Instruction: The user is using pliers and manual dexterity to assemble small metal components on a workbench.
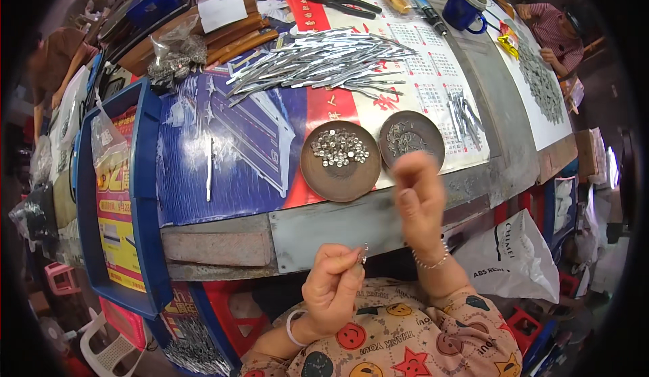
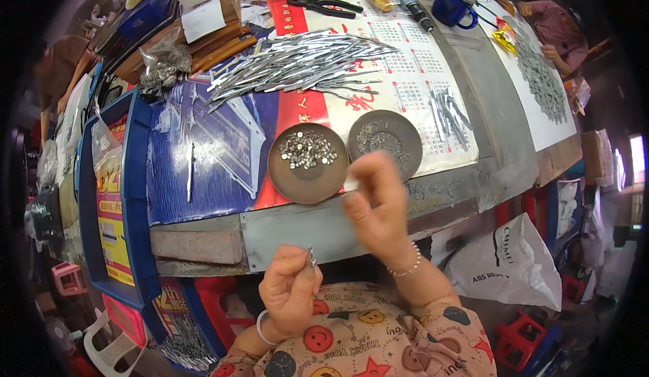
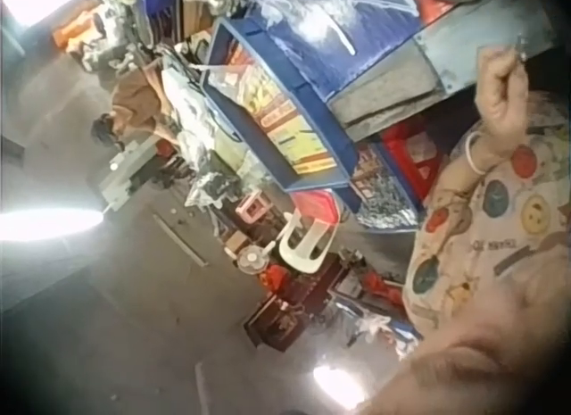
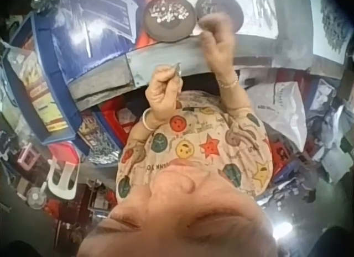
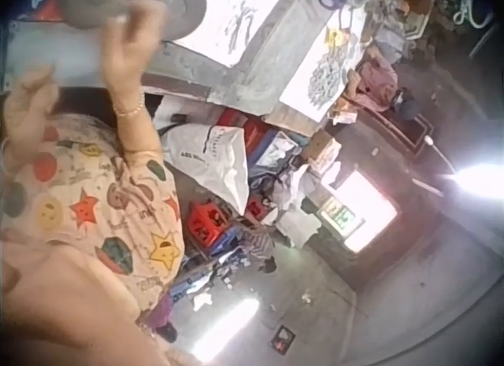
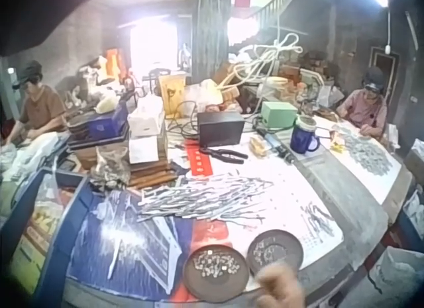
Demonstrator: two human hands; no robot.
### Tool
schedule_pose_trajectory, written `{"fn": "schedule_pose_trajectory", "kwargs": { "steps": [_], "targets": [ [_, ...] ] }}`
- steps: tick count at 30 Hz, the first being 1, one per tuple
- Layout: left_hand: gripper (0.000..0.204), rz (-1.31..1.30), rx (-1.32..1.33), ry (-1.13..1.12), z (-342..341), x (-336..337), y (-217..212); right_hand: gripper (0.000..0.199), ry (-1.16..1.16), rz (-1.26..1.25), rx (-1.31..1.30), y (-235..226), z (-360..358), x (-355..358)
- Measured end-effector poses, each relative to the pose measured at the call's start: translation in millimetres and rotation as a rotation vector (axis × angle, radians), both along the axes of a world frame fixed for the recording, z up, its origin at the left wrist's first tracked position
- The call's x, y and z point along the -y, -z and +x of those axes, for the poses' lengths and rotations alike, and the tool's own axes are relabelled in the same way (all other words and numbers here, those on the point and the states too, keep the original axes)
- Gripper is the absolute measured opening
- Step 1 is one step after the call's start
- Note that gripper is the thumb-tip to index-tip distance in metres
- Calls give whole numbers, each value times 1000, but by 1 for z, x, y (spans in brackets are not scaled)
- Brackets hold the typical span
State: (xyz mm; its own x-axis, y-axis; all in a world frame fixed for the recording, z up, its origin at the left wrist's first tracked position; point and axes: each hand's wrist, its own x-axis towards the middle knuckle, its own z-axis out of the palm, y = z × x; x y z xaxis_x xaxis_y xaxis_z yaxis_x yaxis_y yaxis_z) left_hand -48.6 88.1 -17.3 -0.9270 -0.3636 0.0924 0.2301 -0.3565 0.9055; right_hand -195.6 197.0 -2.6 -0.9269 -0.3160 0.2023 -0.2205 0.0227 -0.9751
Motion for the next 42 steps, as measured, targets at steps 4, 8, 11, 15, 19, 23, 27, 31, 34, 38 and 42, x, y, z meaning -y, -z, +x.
{"fn": "schedule_pose_trajectory", "kwargs": {
  "steps": [4,8,11,15,19,23,27,31,34,38,42],
  "targets": [
    [20,168,79,13,1,1,-1,53,-228,91,-459,-18,43,10],
    [19,201,58,-17,0,3,0,65,-71,127,-353,4,17,5],
    [17,211,110,-39,6,1,-3,67,-257,220,-363,-9,36,14],
    [18,230,102,-126,-3,3,0,75,-245,-74,-249,0,47,10],
    [22,214,85,-144,0,2,0,24,-205,192,-138,8,31,18],
    [21,65,69,-152,5,4,0,15,-410,204,-195,-1,42,16],
    [23,30,40,-149,1,4,5,23,-314,164,-312,11,33,18],
    [22,-22,68,-205,-1,1,-4,25,-319,139,-273,7,37,22],
    [20,-33,91,-159,5,1,-1,25,-331,70,-377,11,42,20],
    [22,-129,17,-162,3,1,1,23,-237,60,-482,6,48,25],
    [28,-95,-18,-17,4,5,-2,24,-246,70,-509,4,45,26]
  ]
}}
